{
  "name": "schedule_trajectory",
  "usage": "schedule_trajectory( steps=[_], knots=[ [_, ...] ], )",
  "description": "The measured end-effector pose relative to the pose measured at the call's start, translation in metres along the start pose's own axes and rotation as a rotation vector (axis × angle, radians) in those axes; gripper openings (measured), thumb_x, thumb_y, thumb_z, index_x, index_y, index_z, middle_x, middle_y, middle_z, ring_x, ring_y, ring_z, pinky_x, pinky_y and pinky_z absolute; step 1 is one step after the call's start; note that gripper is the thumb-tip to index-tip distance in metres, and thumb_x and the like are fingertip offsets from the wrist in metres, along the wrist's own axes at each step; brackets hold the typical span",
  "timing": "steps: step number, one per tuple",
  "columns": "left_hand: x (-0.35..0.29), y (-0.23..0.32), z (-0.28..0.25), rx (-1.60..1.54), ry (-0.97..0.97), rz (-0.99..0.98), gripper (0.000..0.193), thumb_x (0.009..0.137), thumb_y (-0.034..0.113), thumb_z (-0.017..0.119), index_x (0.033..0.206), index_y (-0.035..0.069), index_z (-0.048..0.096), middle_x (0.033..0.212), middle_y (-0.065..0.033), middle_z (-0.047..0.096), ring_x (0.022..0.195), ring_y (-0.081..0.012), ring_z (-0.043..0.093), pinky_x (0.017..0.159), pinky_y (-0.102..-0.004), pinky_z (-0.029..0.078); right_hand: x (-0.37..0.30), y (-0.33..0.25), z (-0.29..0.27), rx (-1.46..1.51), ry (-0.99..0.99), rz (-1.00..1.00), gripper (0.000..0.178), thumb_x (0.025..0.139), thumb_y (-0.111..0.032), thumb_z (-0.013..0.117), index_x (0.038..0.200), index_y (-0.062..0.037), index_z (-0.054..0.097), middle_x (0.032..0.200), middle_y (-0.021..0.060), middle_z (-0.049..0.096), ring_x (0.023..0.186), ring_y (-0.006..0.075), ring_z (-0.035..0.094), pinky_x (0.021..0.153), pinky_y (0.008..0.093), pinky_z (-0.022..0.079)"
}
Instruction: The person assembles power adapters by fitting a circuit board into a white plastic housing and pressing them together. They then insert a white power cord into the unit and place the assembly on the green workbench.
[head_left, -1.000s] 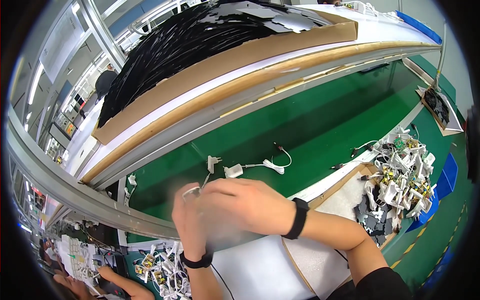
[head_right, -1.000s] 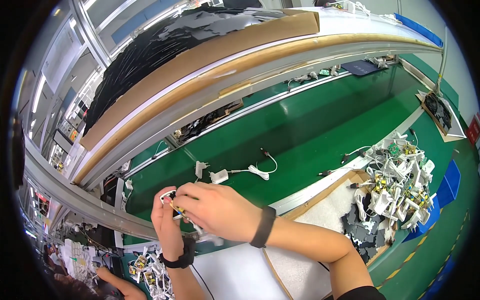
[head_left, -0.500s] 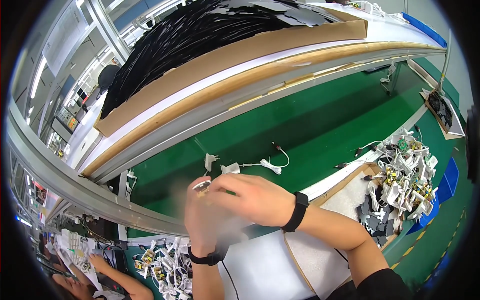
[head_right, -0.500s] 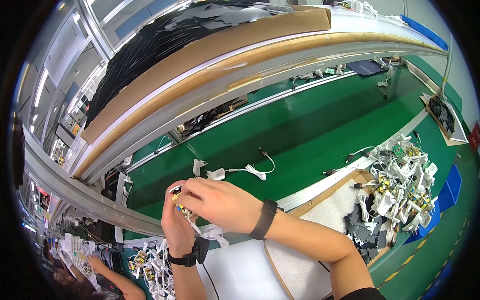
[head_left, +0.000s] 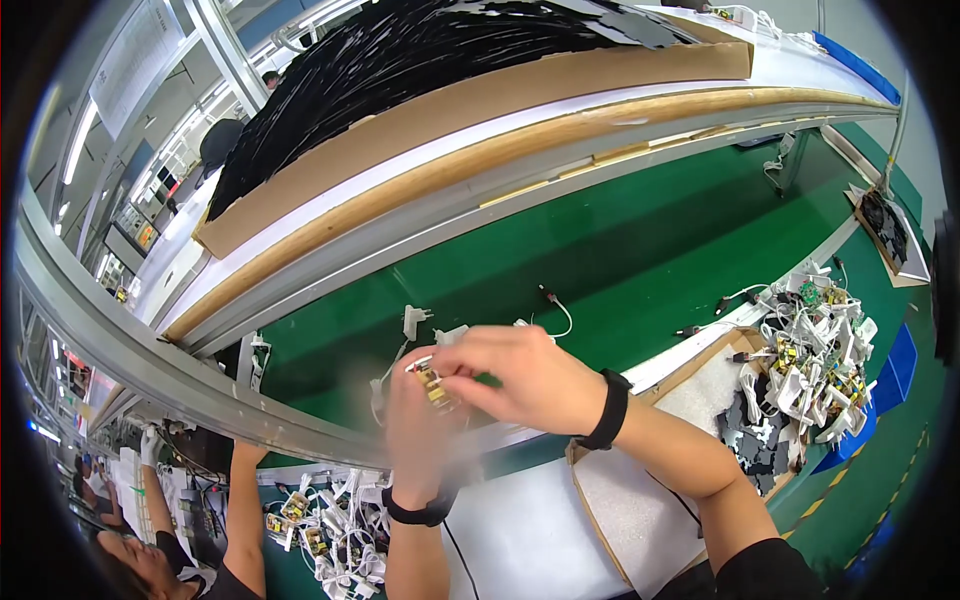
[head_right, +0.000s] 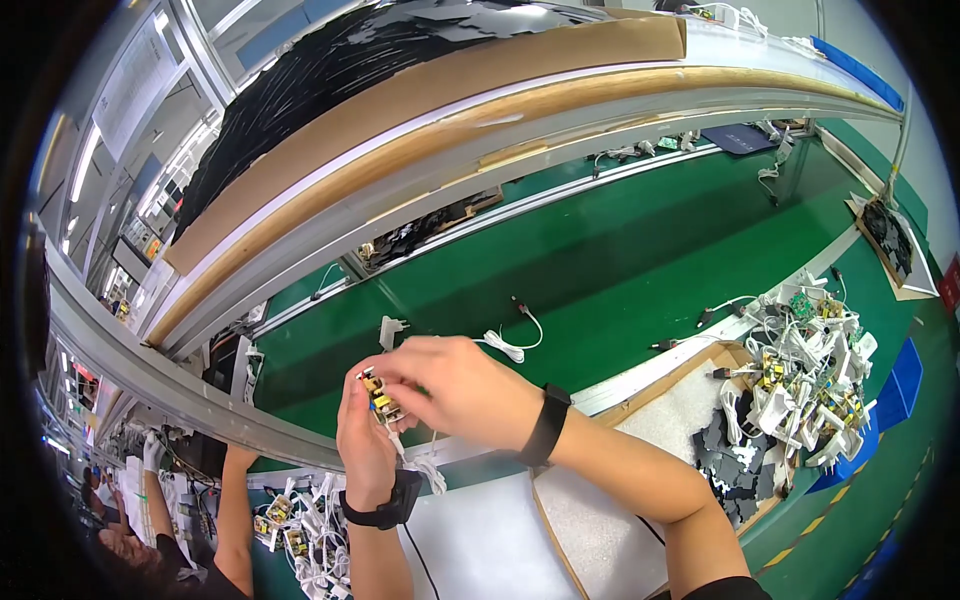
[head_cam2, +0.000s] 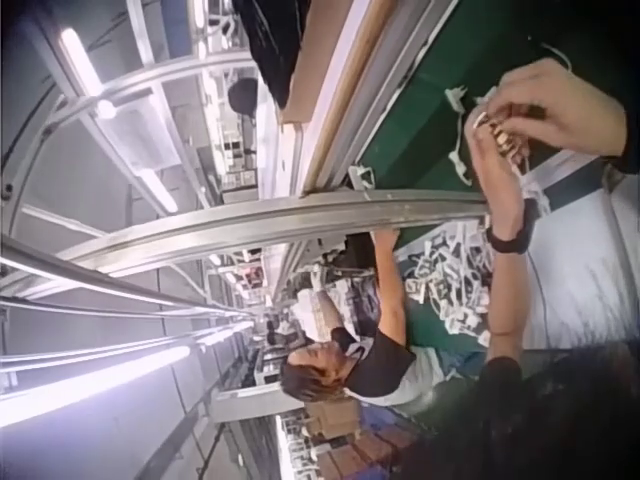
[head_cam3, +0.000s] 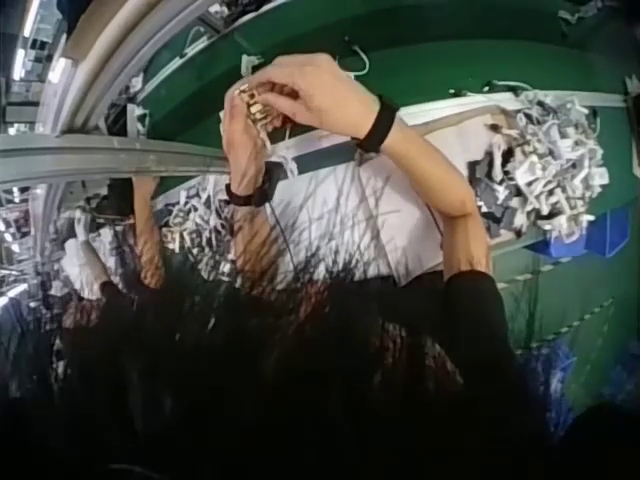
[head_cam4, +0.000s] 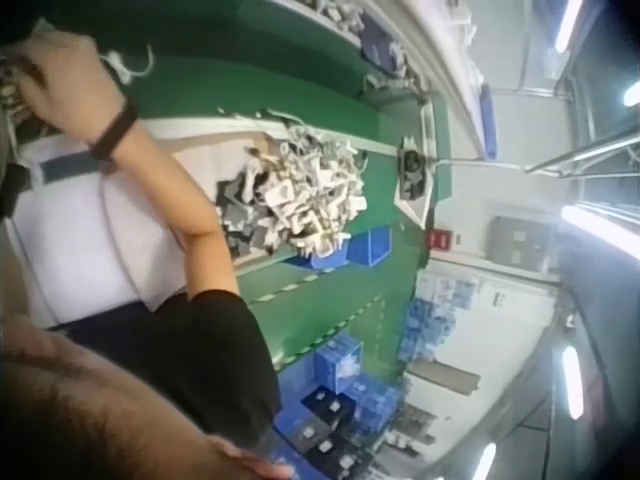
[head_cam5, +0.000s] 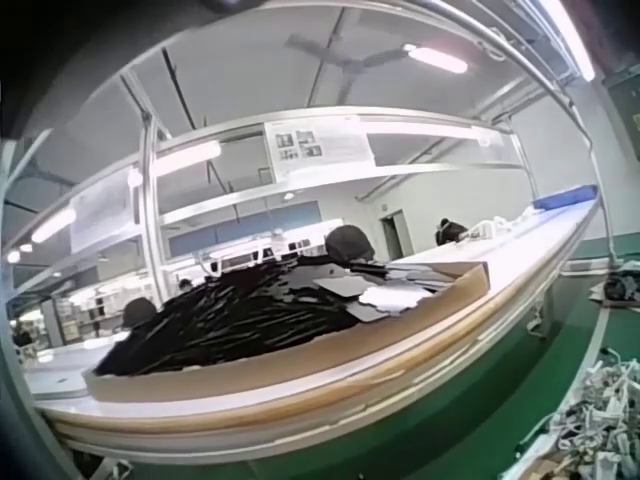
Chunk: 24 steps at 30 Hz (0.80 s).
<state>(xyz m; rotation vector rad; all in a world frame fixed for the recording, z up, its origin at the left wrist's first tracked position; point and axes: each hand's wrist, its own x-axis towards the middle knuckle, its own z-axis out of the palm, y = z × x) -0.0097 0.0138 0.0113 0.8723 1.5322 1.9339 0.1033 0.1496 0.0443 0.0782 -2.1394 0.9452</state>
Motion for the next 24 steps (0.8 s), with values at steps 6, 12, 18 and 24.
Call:
schedule_trajectory(
  steps=[6,12,18,24],
  knots=[
    [-0.003,0.005,-0.007,0.010,-0.193,-0.004,0.049,0.113,0.046,0.039,0.138,0.004,0.049,0.118,-0.0080,0.062,0.101,-0.0147,0.064,0.081,-0.0288,0.055,0.002,-0.001,-0.006,0.207,-0.023,0.327,0.010,0.093,-0.004,0.073,0.103,-0.0017,0.074,0.093,0.0104,0.072,0.081,0.0213,0.073,0.069,0.0316,0.060],
    [-0.005,0.005,-0.001,0.059,-0.140,-0.020,0.048,0.113,0.045,0.038,0.137,0.005,0.049,0.114,-0.0068,0.063,0.096,-0.0124,0.064,0.080,-0.0269,0.054,-0.003,0.001,-0.004,0.042,0.011,0.125,0.013,0.093,-0.004,0.072,0.105,-0.0028,0.074,0.093,0.0093,0.068,0.082,0.0233,0.072,0.069,0.0334,0.060],
    [-0.002,0.005,-0.007,0.129,-0.173,-0.090,0.046,0.114,0.044,0.038,0.137,0.006,0.050,0.113,-0.0062,0.062,0.097,-0.0127,0.064,0.082,-0.0272,0.053,-0.005,0.003,-0.004,-0.183,-0.039,0.028,0.016,0.092,-0.007,0.071,0.107,-0.0043,0.074,0.092,0.0100,0.064,0.081,0.0278,0.068,0.071,0.0377,0.057],
    [0.004,0.000,-0.007,0.107,-0.099,-0.125,0.042,0.114,0.037,0.035,0.132,0.004,0.054,0.106,-0.0051,0.064,0.087,-0.0123,0.061,0.072,-0.0274,0.049,-0.012,-0.001,-0.009,-0.301,-0.175,0.017,0.012,0.094,-0.013,0.068,0.104,-0.0089,0.073,0.093,0.0078,0.063,0.081,0.0288,0.066,0.071,0.0394,0.055]
  ],
)
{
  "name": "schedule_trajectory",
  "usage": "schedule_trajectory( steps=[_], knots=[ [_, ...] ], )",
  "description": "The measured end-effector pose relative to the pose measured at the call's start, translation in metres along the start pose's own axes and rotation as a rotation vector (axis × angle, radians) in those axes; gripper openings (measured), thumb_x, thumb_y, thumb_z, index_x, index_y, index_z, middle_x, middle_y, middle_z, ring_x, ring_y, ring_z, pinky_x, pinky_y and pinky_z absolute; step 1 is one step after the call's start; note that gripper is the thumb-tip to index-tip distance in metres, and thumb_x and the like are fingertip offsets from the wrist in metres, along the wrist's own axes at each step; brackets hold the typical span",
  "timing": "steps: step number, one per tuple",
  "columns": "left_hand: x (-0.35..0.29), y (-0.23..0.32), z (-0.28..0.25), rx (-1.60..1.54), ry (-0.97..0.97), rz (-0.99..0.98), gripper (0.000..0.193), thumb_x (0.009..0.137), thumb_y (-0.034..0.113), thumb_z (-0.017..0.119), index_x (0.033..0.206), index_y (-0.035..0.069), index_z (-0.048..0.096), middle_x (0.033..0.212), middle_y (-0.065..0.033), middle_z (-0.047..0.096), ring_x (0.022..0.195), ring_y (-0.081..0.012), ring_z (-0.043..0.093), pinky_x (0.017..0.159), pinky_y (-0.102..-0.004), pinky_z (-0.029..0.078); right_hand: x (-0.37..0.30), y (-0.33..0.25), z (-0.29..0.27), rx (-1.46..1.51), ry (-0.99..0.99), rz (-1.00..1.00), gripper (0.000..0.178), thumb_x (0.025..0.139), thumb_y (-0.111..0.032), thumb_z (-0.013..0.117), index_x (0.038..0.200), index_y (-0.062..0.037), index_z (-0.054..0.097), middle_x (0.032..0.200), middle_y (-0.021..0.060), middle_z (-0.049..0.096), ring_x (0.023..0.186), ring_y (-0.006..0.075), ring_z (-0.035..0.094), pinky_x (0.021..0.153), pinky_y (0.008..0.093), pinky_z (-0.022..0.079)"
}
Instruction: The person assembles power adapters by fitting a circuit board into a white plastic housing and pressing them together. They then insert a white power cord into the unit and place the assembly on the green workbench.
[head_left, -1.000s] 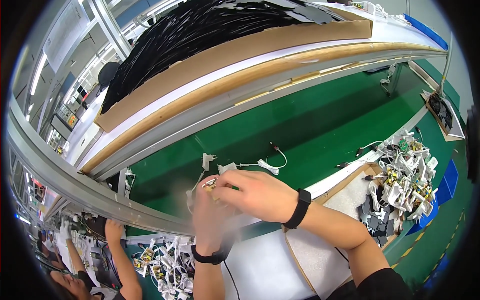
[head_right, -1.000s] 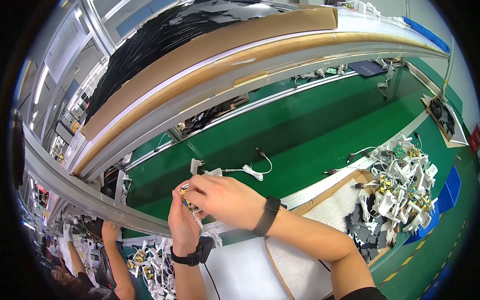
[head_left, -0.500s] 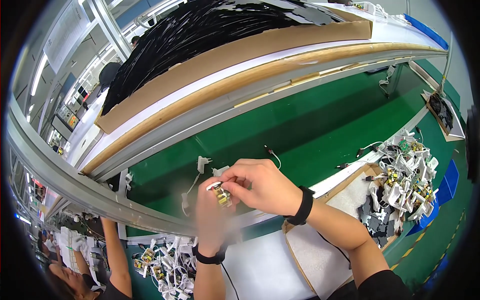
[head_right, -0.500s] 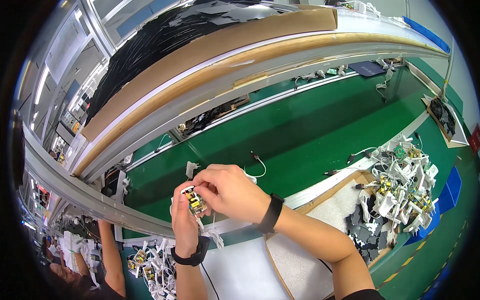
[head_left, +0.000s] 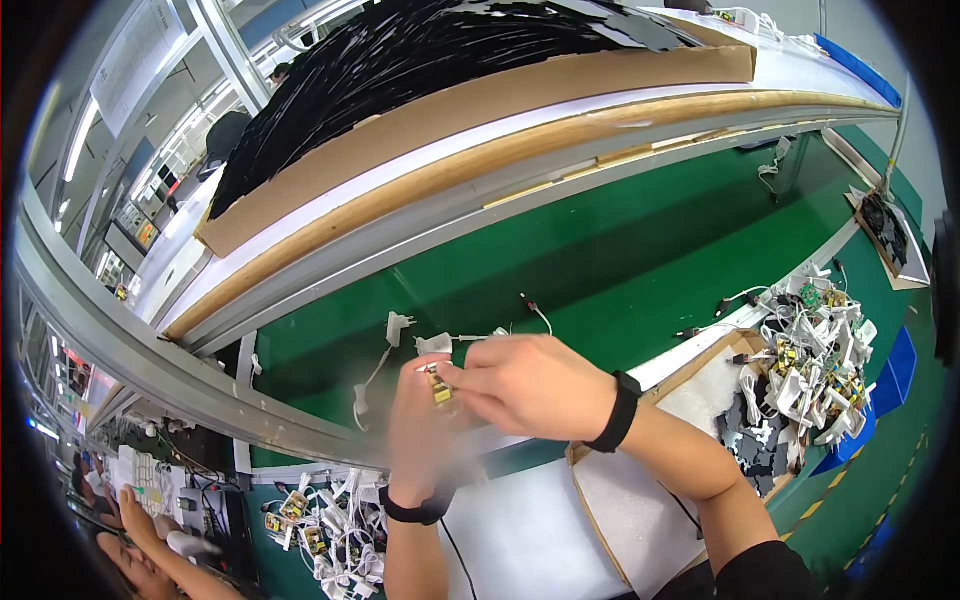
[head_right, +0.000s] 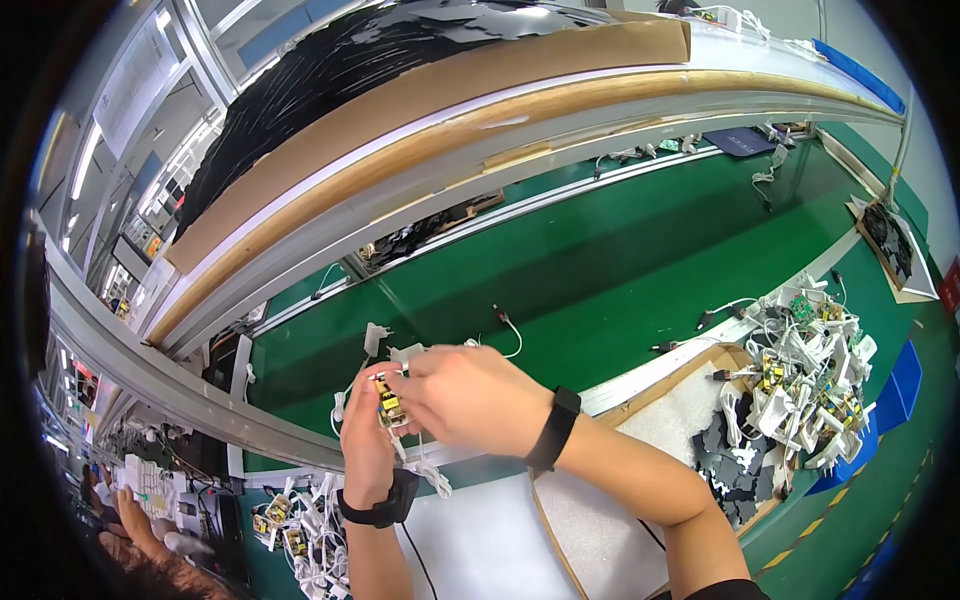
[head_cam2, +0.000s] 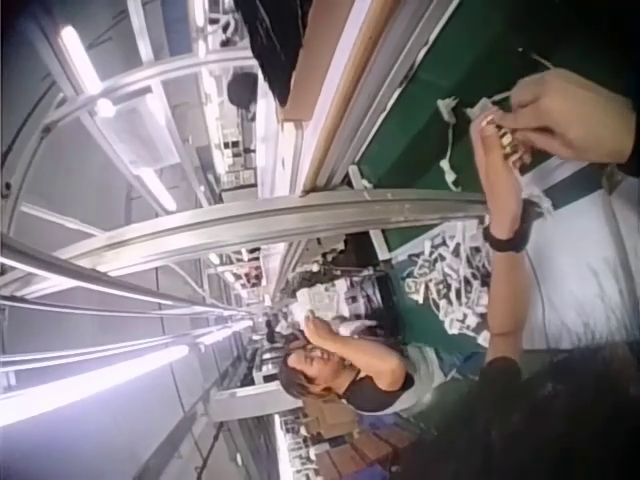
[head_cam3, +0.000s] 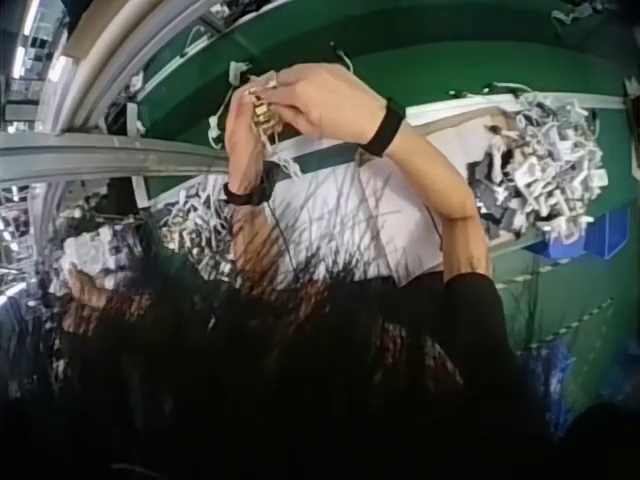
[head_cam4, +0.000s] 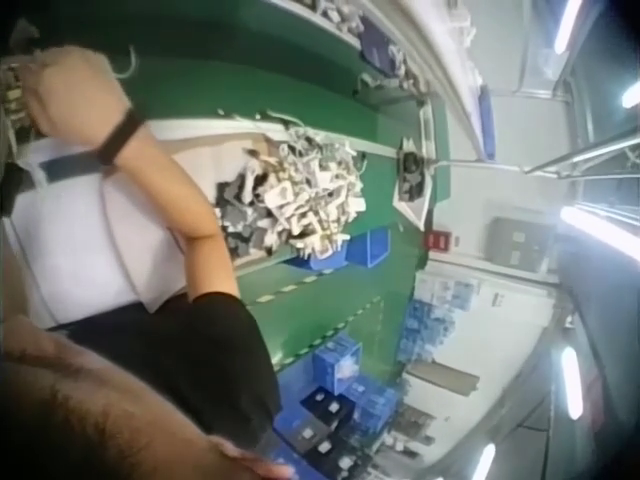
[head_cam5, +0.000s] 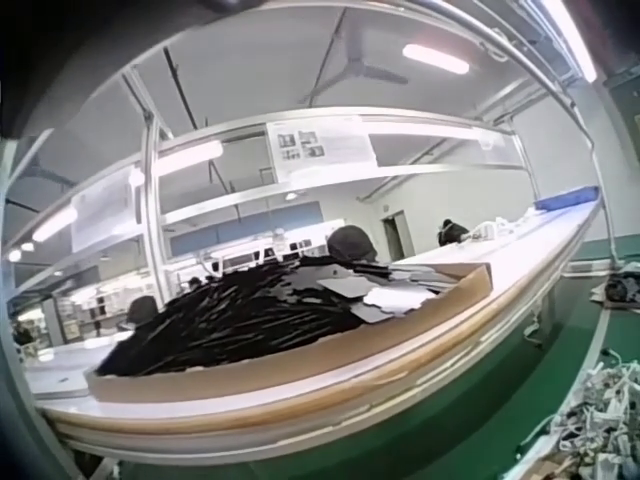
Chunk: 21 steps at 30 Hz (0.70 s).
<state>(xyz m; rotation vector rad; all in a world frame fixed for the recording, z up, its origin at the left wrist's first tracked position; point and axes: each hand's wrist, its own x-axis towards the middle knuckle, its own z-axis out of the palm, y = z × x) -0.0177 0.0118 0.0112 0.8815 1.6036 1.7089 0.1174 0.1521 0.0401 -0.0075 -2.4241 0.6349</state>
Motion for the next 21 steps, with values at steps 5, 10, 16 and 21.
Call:
schedule_trajectory(
  steps=[5,10,16,21],
  knots=[
    [-0.001,0.005,0.001,-0.073,-0.010,-0.033,0.042,0.115,0.035,0.033,0.129,0.003,0.057,0.103,-0.0046,0.065,0.082,-0.0117,0.061,0.068,-0.0271,0.048,0.004,-0.008,0.004,-0.025,0.106,0.031,0.015,0.093,-0.015,0.069,0.107,-0.0094,0.073,0.093,0.0065,0.063,0.086,0.0279,0.066,0.072,0.0398,0.055],
    [0.004,-0.010,-0.012,0.254,-0.091,0.075,0.043,0.115,0.036,0.033,0.129,0.003,0.056,0.104,-0.0052,0.065,0.083,-0.0111,0.060,0.068,-0.0270,0.047,0.005,0.000,0.007,-0.044,0.023,-0.043,0.025,0.088,-0.019,0.073,0.109,-0.0060,0.070,0.101,0.0078,0.066,0.091,0.0280,0.068,0.076,0.0397,0.057],
    [0.005,-0.007,-0.007,0.170,-0.012,0.177,0.044,0.115,0.038,0.035,0.133,0.002,0.055,0.105,-0.0065,0.063,0.090,-0.0123,0.060,0.075,-0.0265,0.047,0.010,0.002,0.024,0.136,0.272,0.150,0.043,0.092,-0.010,0.072,0.133,-0.0060,0.061,0.115,0.0091,0.067,0.104,0.0237,0.068,0.088,0.0342,0.056],
    [0.009,-0.023,-0.002,0.166,-0.070,0.306,0.045,0.113,0.040,0.041,0.136,0.002,0.053,0.110,-0.0063,0.062,0.097,-0.0132,0.059,0.085,-0.0264,0.048,0.012,0.024,0.042,1.076,-0.189,0.432,0.048,0.096,-0.004,0.068,0.142,-0.0043,0.054,0.128,0.0091,0.064,0.116,0.0170,0.064,0.098,0.0316,0.054]
  ],
)
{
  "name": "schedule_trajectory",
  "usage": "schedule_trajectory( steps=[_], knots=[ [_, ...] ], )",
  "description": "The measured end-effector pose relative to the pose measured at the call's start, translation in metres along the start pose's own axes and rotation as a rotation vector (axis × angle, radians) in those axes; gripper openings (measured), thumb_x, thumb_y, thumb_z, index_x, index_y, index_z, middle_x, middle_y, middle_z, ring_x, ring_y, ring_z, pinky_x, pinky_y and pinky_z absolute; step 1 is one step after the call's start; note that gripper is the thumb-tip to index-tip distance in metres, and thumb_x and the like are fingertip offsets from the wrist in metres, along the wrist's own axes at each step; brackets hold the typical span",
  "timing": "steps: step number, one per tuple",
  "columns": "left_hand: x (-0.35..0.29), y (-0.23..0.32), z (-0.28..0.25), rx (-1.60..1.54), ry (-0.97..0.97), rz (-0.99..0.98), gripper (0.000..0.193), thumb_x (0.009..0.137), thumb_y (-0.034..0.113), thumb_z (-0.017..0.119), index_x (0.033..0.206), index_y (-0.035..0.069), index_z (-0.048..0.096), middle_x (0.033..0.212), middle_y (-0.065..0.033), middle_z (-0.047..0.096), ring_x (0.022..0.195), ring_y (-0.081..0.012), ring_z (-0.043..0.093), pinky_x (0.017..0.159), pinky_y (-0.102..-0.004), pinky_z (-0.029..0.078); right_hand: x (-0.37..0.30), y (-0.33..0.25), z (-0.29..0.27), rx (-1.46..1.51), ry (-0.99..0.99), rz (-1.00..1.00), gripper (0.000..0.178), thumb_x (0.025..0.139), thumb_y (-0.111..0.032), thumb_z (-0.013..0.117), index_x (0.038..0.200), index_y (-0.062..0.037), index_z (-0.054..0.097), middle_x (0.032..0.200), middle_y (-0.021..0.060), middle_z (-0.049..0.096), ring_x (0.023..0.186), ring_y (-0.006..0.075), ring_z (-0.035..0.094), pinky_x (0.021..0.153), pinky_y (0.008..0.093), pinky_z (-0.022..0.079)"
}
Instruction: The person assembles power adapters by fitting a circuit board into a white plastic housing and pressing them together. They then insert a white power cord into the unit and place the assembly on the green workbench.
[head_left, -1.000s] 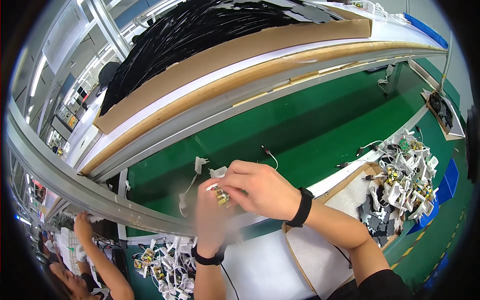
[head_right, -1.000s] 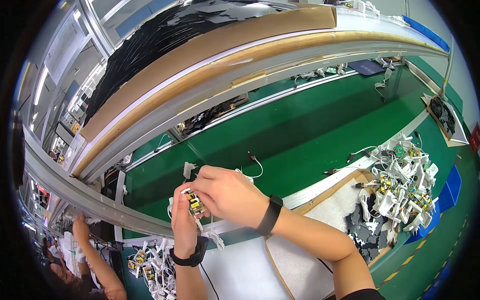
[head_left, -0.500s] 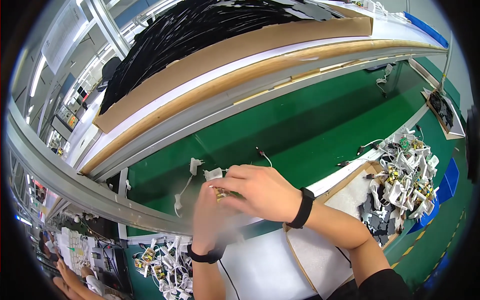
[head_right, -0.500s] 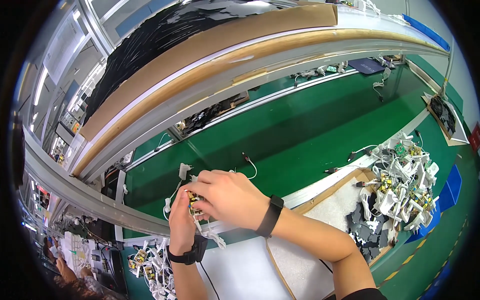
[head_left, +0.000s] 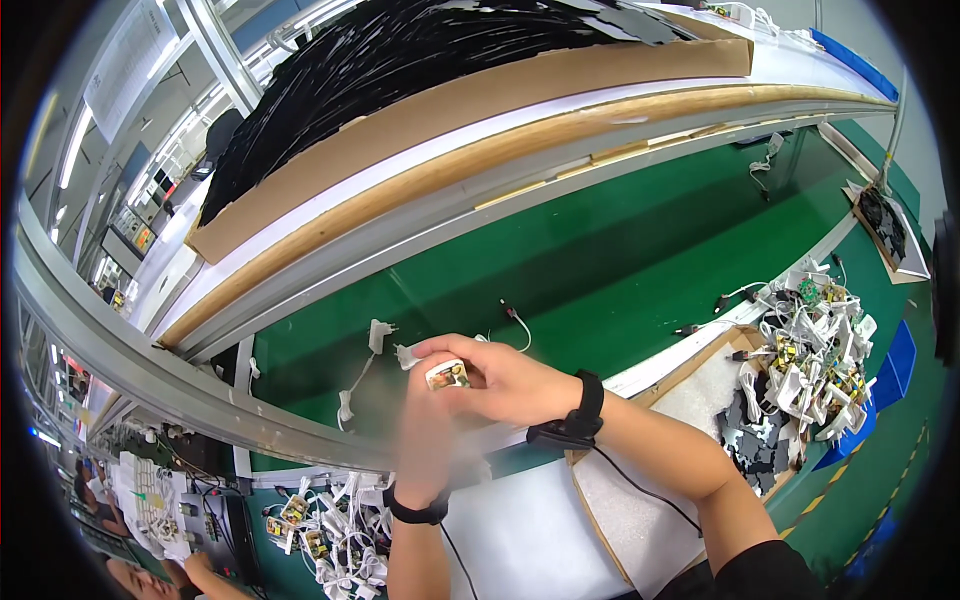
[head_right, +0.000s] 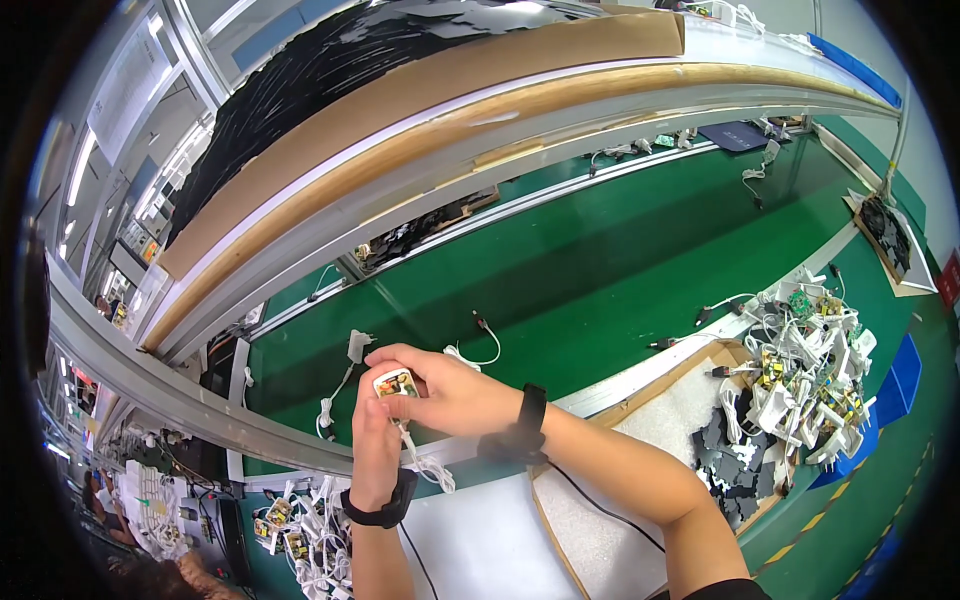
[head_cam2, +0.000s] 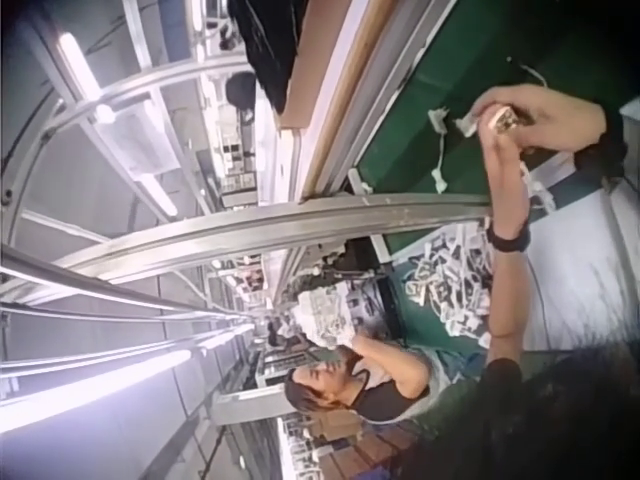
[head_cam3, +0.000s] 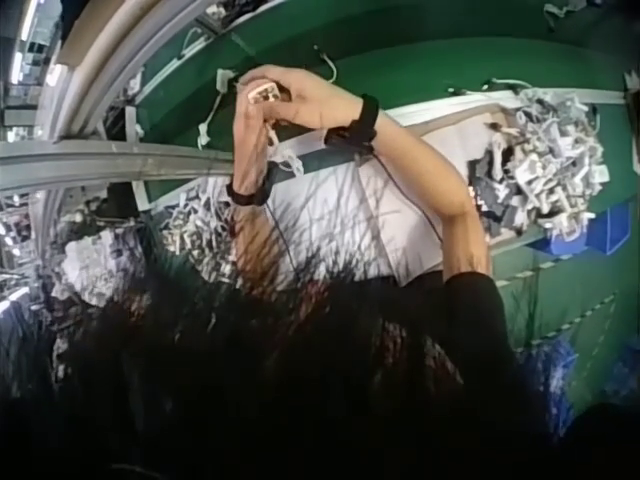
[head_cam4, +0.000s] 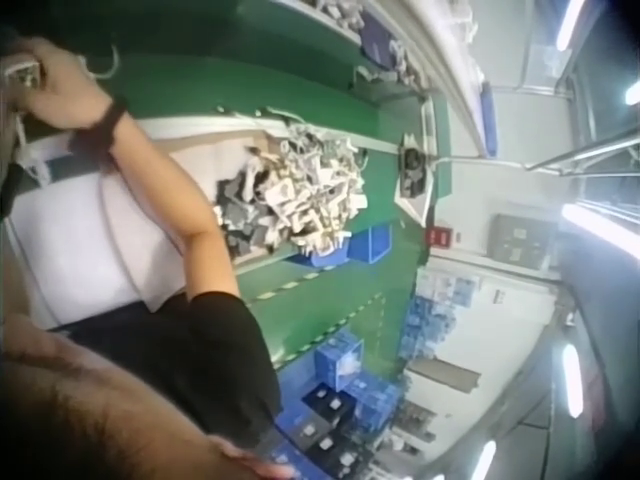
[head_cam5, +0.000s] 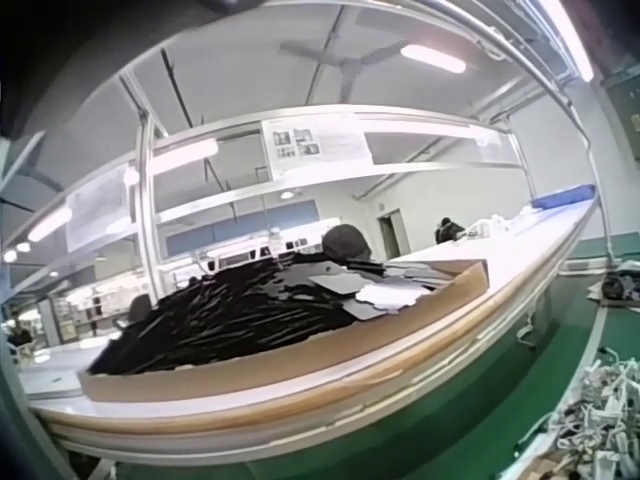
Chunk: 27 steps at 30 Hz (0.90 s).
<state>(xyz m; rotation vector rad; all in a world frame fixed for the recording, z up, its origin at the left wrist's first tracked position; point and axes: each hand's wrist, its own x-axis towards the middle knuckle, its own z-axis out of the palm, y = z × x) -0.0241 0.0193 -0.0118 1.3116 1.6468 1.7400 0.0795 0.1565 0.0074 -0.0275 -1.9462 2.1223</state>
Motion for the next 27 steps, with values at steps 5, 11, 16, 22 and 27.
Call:
schedule_trajectory(
  steps=[5,11,16,22,27],
  knots=[
    [-0.001,0.016,0.005,0.022,-0.004,-0.006,0.046,0.112,0.040,0.045,0.135,0.002,0.053,0.113,-0.0066,0.062,0.099,-0.0139,0.059,0.088,-0.0274,0.047,0.003,0.008,0.003,0.096,0.008,-0.239,0.046,0.099,-0.008,0.068,0.142,-0.0021,0.054,0.124,0.0075,0.066,0.111,0.0123,0.063,0.097,0.0295,0.053],
    [-0.004,0.016,-0.001,-0.041,0.027,-0.039,0.045,0.112,0.037,0.045,0.136,0.001,0.052,0.114,-0.0075,0.063,0.103,-0.0168,0.062,0.088,-0.0298,0.049,0.001,0.006,0.011,-0.097,0.147,-0.316,0.040,0.098,-0.019,0.071,0.132,-0.0003,0.062,0.111,0.0118,0.073,0.097,0.0170,0.070,0.086,0.0303,0.057],
    [-0.007,0.032,0.003,-0.355,0.027,-0.219,0.046,0.113,0.037,0.038,0.136,0.000,0.052,0.117,-0.0100,0.065,0.103,-0.0205,0.065,0.083,-0.0313,0.053,-0.012,-0.041,0.003,-0.385,0.062,0.038,0.041,0.096,-0.025,0.074,0.129,-0.0032,0.065,0.111,0.0130,0.071,0.095,0.0260,0.071,0.086,0.0356,0.057],
    [-0.003,0.023,-0.011,-0.461,-0.014,-0.280,0.042,0.114,0.038,0.039,0.136,0.004,0.049,0.106,-0.0103,0.066,0.085,-0.0182,0.067,0.071,-0.0305,0.057,-0.013,-0.027,-0.004,-0.990,0.204,-0.507,0.039,0.088,-0.025,0.079,0.124,-0.0137,0.071,0.113,0.0050,0.064,0.098,0.0248,0.066,0.084,0.0368,0.057],
    [-0.002,0.027,-0.009,-0.358,0.032,-0.292,0.045,0.115,0.041,0.036,0.134,0.003,0.050,0.103,-0.0102,0.066,0.081,-0.0172,0.067,0.071,-0.0310,0.056,-0.008,-0.023,0.000,-1.072,0.235,-0.646,0.036,0.081,-0.014,0.081,0.116,-0.0146,0.074,0.108,0.0022,0.062,0.097,0.0235,0.064,0.085,0.0364,0.056]
  ],
)
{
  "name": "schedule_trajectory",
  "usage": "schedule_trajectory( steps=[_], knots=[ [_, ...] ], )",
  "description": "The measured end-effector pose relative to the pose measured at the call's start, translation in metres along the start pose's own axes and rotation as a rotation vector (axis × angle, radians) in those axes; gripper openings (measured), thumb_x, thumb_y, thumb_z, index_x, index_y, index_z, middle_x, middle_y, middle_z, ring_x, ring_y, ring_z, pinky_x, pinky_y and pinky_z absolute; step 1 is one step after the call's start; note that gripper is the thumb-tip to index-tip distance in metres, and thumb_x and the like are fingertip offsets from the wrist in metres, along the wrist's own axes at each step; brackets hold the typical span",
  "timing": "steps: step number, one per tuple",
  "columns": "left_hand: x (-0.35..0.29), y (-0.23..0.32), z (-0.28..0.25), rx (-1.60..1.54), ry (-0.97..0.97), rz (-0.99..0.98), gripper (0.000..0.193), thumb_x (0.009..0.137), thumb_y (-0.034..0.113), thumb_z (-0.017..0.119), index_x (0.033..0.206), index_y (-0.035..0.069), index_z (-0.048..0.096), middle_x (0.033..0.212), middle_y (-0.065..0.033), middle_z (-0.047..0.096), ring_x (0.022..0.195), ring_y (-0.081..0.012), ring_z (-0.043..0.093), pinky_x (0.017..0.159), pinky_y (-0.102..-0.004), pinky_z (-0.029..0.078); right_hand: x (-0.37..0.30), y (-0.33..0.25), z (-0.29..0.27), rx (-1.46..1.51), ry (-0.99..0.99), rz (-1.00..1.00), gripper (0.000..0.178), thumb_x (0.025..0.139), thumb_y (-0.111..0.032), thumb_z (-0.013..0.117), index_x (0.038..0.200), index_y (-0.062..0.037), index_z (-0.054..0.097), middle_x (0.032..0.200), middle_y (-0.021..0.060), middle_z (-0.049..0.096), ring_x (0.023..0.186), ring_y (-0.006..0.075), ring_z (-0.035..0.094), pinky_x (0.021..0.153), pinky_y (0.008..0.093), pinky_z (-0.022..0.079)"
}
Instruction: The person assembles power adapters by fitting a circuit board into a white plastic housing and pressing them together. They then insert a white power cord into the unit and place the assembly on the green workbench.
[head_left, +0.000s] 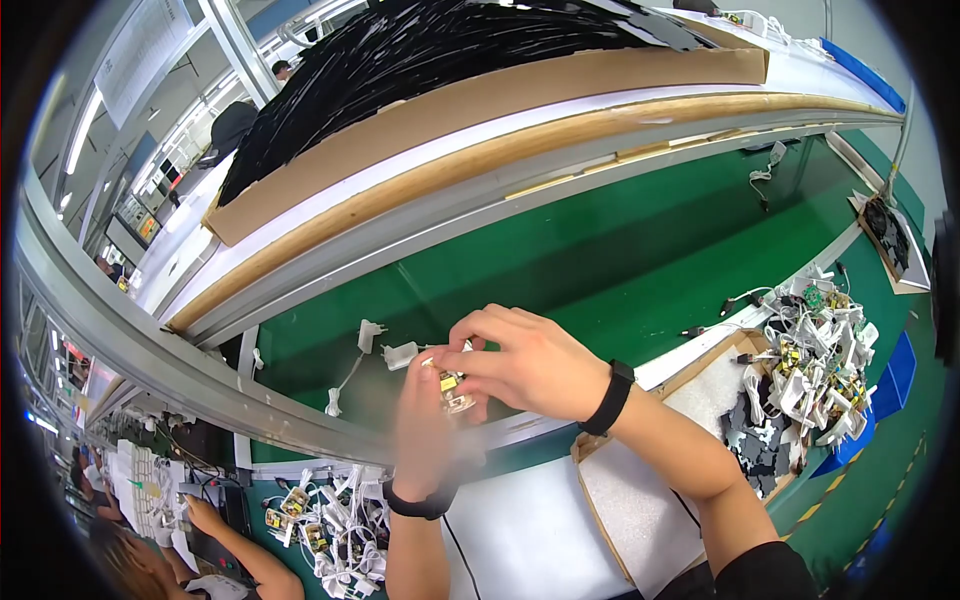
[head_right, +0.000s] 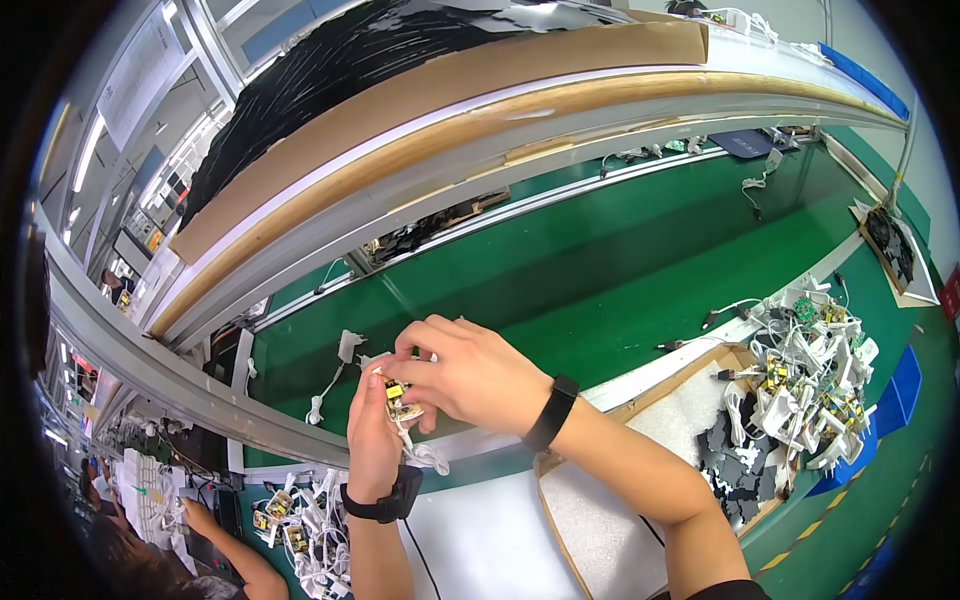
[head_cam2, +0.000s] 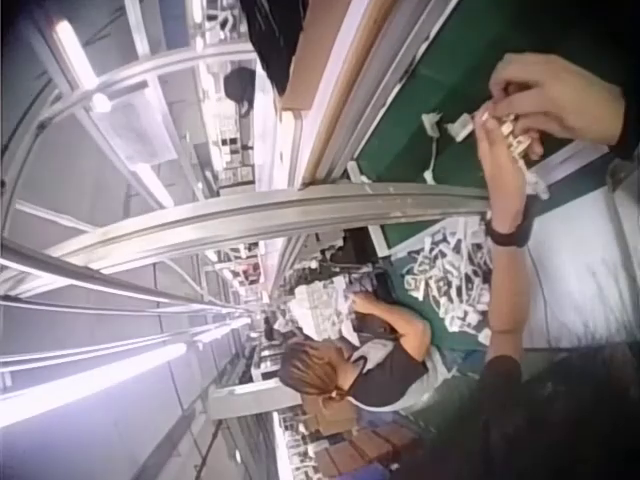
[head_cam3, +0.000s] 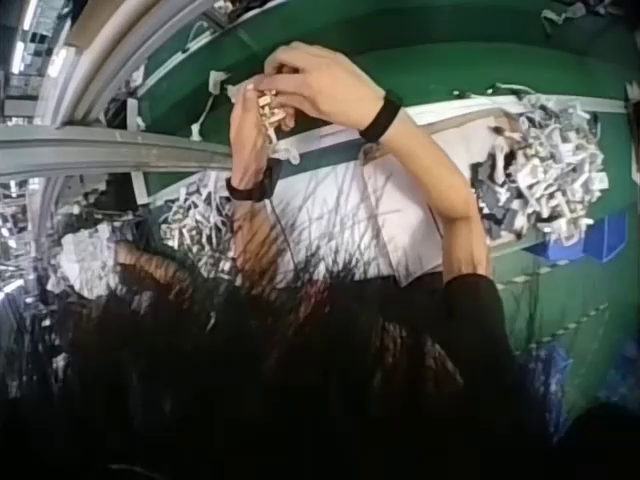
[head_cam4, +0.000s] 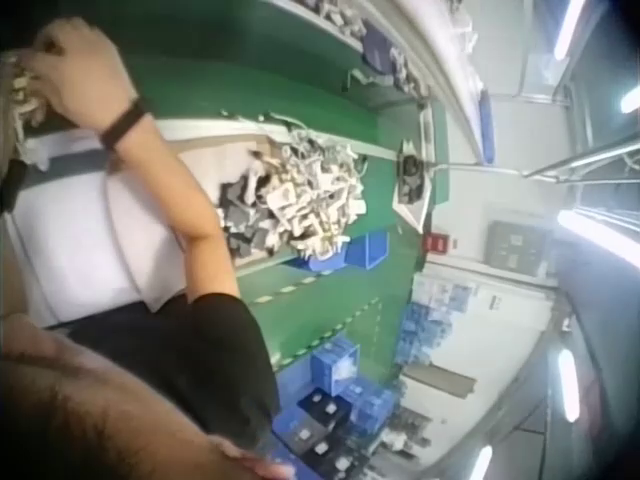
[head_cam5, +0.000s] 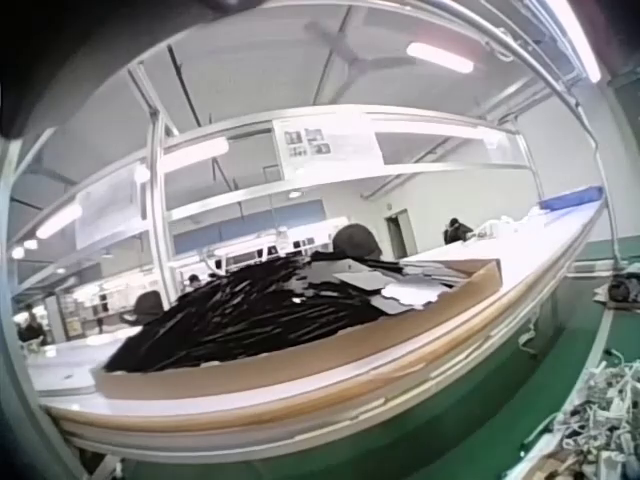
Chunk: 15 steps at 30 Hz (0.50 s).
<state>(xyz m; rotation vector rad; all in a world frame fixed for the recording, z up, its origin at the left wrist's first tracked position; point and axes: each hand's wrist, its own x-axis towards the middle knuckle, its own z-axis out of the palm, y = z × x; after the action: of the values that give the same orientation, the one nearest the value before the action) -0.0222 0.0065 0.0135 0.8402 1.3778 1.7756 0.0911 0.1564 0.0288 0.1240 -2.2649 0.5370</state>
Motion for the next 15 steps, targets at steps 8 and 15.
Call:
schedule_trajectory(
  steps=[8,15],
  knots=[
    [-0.001,0.003,0.000,0.118,0.045,0.027,0.045,0.115,0.039,0.036,0.133,0.002,0.051,0.104,-0.0087,0.065,0.086,-0.0141,0.065,0.074,-0.0286,0.055,0.002,0.001,0.006,-0.078,0.007,-0.080,0.041,0.071,-0.007,0.081,0.111,-0.0142,0.075,0.108,0.0018,0.063,0.099,0.0226,0.064,0.085,0.0356,0.054],
    [0.005,-0.009,-0.011,0.315,0.102,0.118,0.043,0.116,0.035,0.039,0.133,0.000,0.056,0.115,-0.0044,0.064,0.098,-0.0088,0.060,0.083,-0.0240,0.050,0.002,0.002,0.008,-0.093,-0.013,-0.099,0.037,0.074,-0.010,0.083,0.110,-0.0135,0.075,0.107,0.0021,0.064,0.101,0.0244,0.063,0.085,0.0363,0.054]
  ],
)
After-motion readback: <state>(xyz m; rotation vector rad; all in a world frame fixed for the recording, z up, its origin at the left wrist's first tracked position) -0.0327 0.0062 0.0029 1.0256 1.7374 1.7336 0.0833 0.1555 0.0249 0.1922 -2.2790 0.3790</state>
